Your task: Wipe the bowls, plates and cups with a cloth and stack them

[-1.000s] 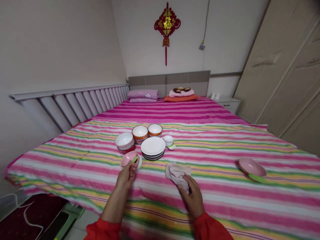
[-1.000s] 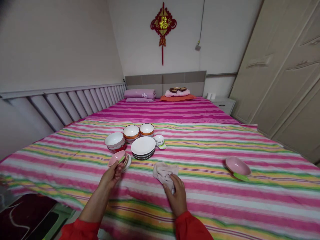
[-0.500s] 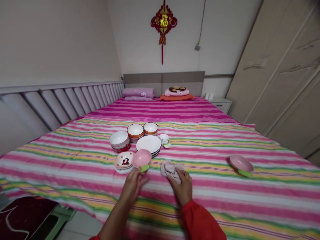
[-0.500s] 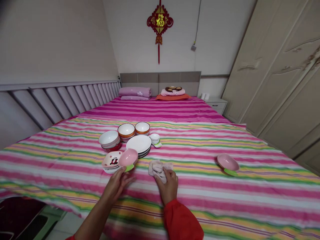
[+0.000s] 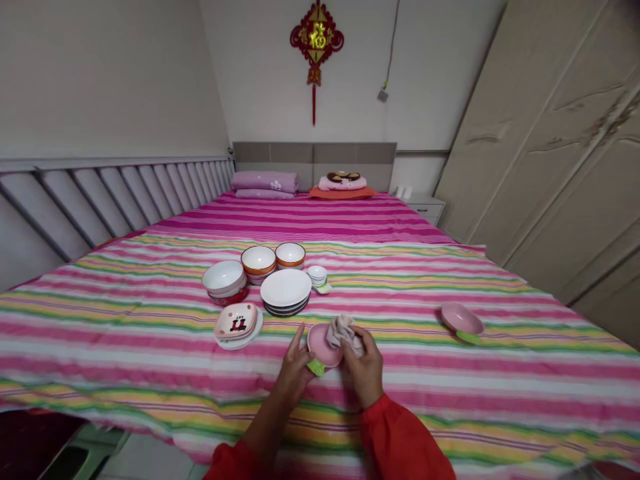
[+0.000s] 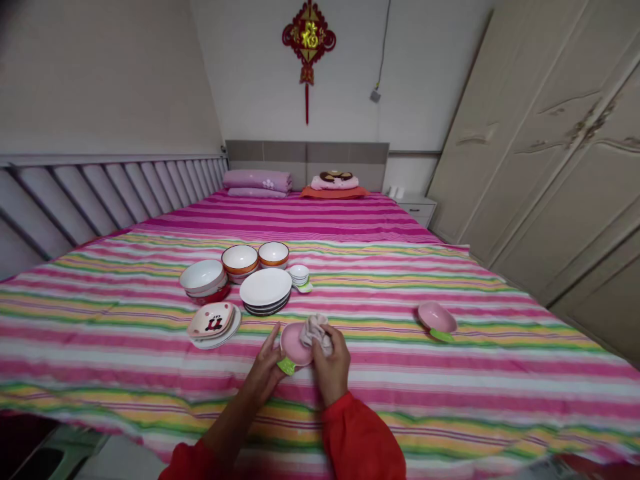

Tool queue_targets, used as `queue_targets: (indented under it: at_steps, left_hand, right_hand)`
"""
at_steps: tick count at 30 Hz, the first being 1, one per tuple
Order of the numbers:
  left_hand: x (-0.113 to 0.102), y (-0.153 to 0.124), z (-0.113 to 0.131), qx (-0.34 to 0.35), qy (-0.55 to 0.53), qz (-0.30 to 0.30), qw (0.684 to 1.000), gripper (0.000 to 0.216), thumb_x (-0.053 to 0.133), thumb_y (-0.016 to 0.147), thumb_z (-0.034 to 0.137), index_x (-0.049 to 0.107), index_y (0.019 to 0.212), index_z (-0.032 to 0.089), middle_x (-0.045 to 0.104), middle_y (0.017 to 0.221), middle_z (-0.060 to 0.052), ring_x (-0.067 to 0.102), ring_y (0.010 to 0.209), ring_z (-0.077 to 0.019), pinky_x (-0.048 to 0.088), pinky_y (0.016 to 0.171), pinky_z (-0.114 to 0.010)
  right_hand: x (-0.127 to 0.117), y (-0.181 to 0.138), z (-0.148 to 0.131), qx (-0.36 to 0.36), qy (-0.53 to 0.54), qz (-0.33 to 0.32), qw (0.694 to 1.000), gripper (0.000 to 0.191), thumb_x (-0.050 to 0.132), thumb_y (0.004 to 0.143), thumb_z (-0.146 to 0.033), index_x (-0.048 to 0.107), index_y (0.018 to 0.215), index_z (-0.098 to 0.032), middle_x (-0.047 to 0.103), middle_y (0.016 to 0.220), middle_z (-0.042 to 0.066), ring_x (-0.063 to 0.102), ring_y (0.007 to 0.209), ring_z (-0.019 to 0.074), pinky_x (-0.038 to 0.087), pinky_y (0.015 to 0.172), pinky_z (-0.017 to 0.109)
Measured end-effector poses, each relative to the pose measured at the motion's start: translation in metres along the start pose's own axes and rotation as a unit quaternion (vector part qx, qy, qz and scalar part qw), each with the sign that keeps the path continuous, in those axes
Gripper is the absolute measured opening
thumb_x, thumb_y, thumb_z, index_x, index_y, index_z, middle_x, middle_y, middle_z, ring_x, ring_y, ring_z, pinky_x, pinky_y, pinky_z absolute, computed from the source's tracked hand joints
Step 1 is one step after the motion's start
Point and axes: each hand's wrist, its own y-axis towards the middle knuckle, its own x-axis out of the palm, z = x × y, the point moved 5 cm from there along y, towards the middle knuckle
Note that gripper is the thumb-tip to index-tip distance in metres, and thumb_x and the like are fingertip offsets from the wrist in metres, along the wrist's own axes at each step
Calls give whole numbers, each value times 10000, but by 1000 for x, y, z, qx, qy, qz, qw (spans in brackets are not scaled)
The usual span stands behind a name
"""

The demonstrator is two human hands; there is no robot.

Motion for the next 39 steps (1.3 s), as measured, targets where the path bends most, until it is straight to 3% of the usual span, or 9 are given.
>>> queue_targets:
  at_steps: [4, 8, 14, 16, 18, 21, 25, 31, 39]
  left_hand:
    - [-3, 8, -9, -8, 10, -55, 998, 810, 769, 618, 171, 460, 1362, 251, 620, 1240, -104, 607, 1062, -257, 490, 884, -365]
    - [-9, 11, -9, -7, 11, -82, 997, 739, 740, 661, 160, 492, 1350, 258, 606, 1278, -99, 581, 1122, -259, 475, 913, -342]
    - [-15, 15, -12, 11, 22, -92, 995, 811, 741, 639, 127, 447, 1386, 241, 638, 1229, -102, 618, 1042, -242, 499, 834, -307]
    - [-16, 16, -15, 10, 31, -87, 996, 823, 742, 639, 131, 435, 1394, 242, 632, 1238, -105, 624, 1025, -244, 507, 789, -292]
    - [-15, 16, -14, 14, 28, -82, 996, 812, 745, 643, 149, 442, 1391, 234, 637, 1229, -111, 626, 1024, -250, 509, 794, -300]
    - [-14, 15, -12, 19, 17, -74, 997, 763, 754, 640, 166, 494, 1355, 221, 644, 1215, -117, 618, 1050, -265, 499, 860, -337]
    - [-12, 15, -11, 6, 24, -66, 998, 671, 777, 613, 174, 592, 1256, 213, 643, 1216, -117, 611, 1069, -263, 494, 886, -337]
    - [-11, 15, -13, 7, 28, -49, 998, 808, 796, 597, 189, 500, 1346, 248, 625, 1247, -117, 635, 1017, -248, 511, 839, -337]
    - [-7, 10, -11, 2, 13, -55, 998, 832, 801, 564, 150, 511, 1340, 221, 662, 1189, -114, 622, 1058, -271, 491, 900, -353]
  right_hand:
    - [35, -12, 4, -83, -45, -101, 990, 266, 569, 790, -241, 695, 1020, -197, 672, 1073, 94, 607, 1021, 222, 481, 919, 370]
    - [58, -21, 13, -139, -99, -216, 961, 433, 489, 767, -110, 658, 1152, -215, 623, 1218, 97, 545, 1164, 226, 440, 995, 410]
    - [44, -13, -11, -243, -264, -393, 846, 267, 493, 742, -26, 699, 777, -192, 664, 851, 55, 579, 870, 197, 475, 798, 316]
    - [37, -10, -21, -275, -349, -391, 806, 233, 511, 785, -33, 678, 708, -177, 637, 755, 57, 554, 797, 200, 462, 739, 309]
    - [32, -7, -30, -296, -398, -345, 797, 205, 517, 832, -56, 683, 770, -160, 639, 791, 77, 549, 814, 210, 462, 749, 323]
    - [31, -8, -37, -356, -387, -287, 801, 184, 516, 887, -108, 674, 979, -135, 646, 1015, 118, 543, 1004, 226, 451, 887, 353]
    - [38, -17, -18, -439, -379, -327, 746, 311, 458, 938, -140, 593, 1215, -184, 584, 1274, 94, 459, 1236, 214, 409, 982, 373]
    - [40, -13, -2, -344, -492, -321, 732, 334, 501, 895, -126, 609, 1209, -160, 590, 1265, 129, 470, 1220, 281, 394, 955, 404]
    - [47, -22, -15, -163, -431, -343, 819, 147, 536, 769, -107, 679, 789, -132, 662, 870, 133, 561, 937, 269, 421, 836, 373]
